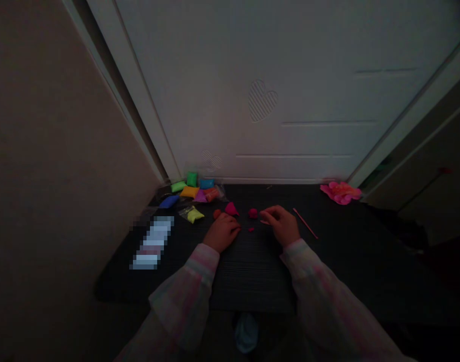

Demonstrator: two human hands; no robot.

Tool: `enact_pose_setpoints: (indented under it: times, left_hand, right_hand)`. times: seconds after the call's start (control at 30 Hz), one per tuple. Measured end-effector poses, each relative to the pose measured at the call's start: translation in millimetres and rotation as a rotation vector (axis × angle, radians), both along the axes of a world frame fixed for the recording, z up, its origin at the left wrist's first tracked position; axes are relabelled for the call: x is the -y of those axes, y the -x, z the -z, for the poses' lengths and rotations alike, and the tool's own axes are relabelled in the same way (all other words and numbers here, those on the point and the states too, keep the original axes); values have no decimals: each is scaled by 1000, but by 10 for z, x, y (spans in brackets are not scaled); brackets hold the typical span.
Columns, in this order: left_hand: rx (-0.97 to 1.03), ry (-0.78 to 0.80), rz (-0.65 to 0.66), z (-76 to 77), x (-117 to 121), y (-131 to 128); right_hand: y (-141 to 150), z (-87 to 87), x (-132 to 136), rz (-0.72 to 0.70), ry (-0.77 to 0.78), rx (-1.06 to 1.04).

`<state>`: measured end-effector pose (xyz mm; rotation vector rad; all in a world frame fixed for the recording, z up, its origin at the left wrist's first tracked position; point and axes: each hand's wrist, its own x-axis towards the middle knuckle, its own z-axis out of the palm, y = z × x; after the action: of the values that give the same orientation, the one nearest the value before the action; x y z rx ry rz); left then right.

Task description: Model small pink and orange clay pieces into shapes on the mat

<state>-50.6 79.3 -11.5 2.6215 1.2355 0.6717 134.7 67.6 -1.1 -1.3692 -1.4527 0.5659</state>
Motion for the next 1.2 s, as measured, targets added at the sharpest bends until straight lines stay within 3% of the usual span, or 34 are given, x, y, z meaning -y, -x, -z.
enact_pose_setpoints:
  times: [0.37, 0.6, 0.83, 1.07, 1.2]
  left_hand:
    - [98, -72, -29, -17, 28, -6]
    - [127, -95, -41, -9, 20, -17]
    - [147, -106, -45, 2, 6, -19]
    - [161, -133, -56, 0, 8, -12]
    - [168, -136, -59, 5, -1, -23]
  right_hand:
    - [8, -12, 87, 71, -28, 185]
    - [-3, -12, 483, -105, 24, 500]
    - [54, 96, 601, -109, 90, 830]
    - [19, 64, 692, -134, 100, 933]
    - [-87, 77, 846, -187, 15, 961]
